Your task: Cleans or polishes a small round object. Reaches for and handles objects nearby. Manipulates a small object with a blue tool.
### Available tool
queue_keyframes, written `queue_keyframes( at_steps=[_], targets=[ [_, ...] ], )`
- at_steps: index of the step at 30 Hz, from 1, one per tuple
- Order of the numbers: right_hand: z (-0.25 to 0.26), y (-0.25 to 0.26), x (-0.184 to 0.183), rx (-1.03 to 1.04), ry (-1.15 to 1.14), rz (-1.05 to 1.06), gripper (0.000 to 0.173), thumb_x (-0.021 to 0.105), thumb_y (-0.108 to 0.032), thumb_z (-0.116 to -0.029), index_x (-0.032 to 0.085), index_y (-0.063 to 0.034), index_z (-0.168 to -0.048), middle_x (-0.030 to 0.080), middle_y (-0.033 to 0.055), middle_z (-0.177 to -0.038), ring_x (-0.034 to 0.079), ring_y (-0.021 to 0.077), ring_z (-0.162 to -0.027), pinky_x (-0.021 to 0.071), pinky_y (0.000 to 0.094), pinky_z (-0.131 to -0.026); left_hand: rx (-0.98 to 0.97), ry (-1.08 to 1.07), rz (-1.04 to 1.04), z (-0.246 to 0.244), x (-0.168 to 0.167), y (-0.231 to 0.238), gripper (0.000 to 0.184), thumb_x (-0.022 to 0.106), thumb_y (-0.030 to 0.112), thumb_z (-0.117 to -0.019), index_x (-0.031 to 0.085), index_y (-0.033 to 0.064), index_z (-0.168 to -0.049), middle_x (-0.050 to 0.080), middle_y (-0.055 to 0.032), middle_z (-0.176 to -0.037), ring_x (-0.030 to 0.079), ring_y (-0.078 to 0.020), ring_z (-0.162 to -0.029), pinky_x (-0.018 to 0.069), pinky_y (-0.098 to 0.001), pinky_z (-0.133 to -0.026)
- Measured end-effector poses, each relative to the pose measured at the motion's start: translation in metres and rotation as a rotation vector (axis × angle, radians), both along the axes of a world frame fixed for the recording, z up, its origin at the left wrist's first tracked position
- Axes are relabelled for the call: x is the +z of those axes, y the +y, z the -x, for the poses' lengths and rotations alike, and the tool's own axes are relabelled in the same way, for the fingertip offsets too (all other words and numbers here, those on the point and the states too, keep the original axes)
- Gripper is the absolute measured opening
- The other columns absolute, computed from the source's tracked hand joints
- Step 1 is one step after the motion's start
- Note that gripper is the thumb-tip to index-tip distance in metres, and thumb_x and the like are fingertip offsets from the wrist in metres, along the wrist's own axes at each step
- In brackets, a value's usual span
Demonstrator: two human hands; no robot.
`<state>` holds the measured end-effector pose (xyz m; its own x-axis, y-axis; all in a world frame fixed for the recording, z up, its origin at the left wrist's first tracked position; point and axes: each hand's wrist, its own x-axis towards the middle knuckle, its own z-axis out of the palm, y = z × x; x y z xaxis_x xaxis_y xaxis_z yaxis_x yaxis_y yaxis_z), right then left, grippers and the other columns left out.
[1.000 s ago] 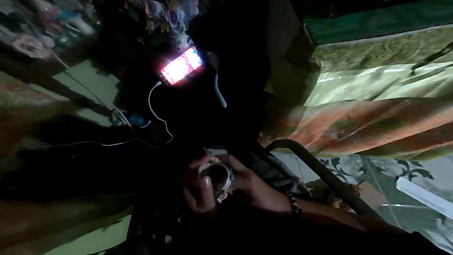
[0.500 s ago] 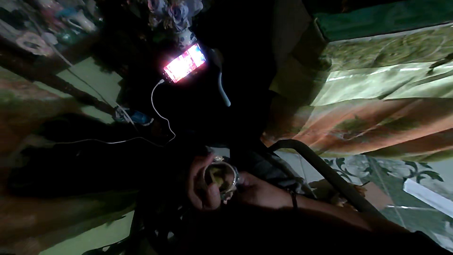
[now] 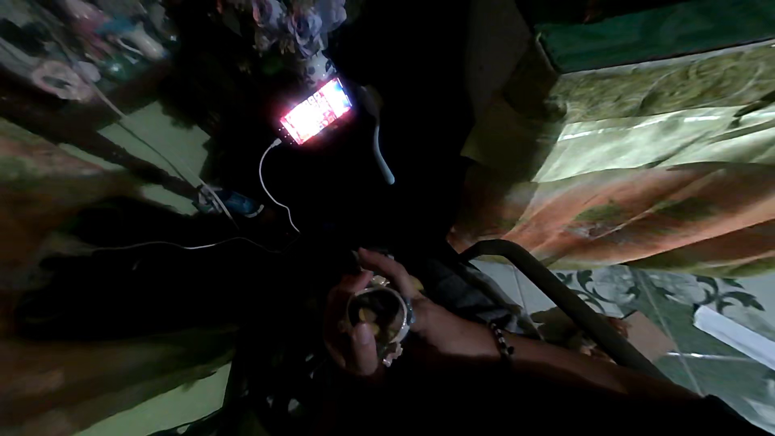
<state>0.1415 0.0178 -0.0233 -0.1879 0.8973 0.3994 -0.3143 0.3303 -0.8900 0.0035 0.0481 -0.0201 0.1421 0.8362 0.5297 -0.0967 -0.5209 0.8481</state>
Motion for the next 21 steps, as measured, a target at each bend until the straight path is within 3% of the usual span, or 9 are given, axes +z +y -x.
queue_keyframes(
  at_steps=[2,5,10,17,21],
  targets=[
    [-0.005,0.002,-0.001,-0.060,-0.122,-0.097,0.030,0.062,-0.007,-0.0971,0.069,-0.0101,-0.126,0.026,0.0152,-0.164,0.030,0.0205,-0.151,0.0343,0.0374,-0.121,-0.017,-0.004,0.003,-0.001,0.001,-0.002,0.053,0.047,0.056,-0.1020,0.069,0.0120,-0.122,0.068,0.0092,-0.119,0.061,-0.0010,-0.113,0.0495,-0.0194,-0.099],
    [-0.010,0.007,-0.007,-0.121,-0.265,-0.240,0.027,0.065,-0.011,-0.0971,0.071,-0.0136,-0.123,0.030,0.0194,-0.162,0.031,0.0262,-0.150,0.0358,0.0400,-0.121,-0.060,-0.016,0.057,-0.001,0.004,-0.001,0.053,0.045,0.053,-0.1037,0.068,0.0084,-0.120,0.068,0.0046,-0.117,0.063,-0.0040,-0.110,0.0524,-0.0220,-0.096],
    [-0.011,0.010,-0.014,-0.114,-0.250,-0.291,0.023,0.068,-0.009,-0.0944,0.072,-0.0064,-0.116,0.037,0.0220,-0.156,0.036,0.0249,-0.147,0.0373,0.0370,-0.120,-0.133,-0.092,0.114,-0.001,0.002,0.001,0.052,0.047,0.052,-0.1031,0.069,0.0074,-0.120,0.070,0.0003,-0.117,0.064,-0.0084,-0.110,0.0528,-0.0245,-0.096],
    [-0.005,0.006,-0.022,-0.136,-0.216,-0.265,0.027,0.063,-0.004,-0.0974,0.071,-0.0097,-0.123,0.040,0.0177,-0.154,0.042,0.0225,-0.142,0.0433,0.0378,-0.116,-0.193,-0.116,0.172,0.002,0.002,0.011,0.051,0.046,0.053,-0.1031,0.071,0.0107,-0.119,0.071,0.0024,-0.118,0.065,-0.0074,-0.112,0.0525,-0.0256,-0.099],
    [-0.013,0.008,-0.017,-0.193,-0.395,-0.303,0.027,0.068,-0.008,-0.0934,0.072,-0.0133,-0.120,0.046,0.0197,-0.150,0.045,0.0262,-0.141,0.0441,0.0420,-0.116,-0.178,-0.101,0.165,0.002,0.001,0.011,0.052,0.047,0.052,-0.1033,0.071,0.0092,-0.118,0.071,0.0009,-0.118,0.064,-0.0081,-0.114,0.0521,-0.0263,-0.100]
  ],
)
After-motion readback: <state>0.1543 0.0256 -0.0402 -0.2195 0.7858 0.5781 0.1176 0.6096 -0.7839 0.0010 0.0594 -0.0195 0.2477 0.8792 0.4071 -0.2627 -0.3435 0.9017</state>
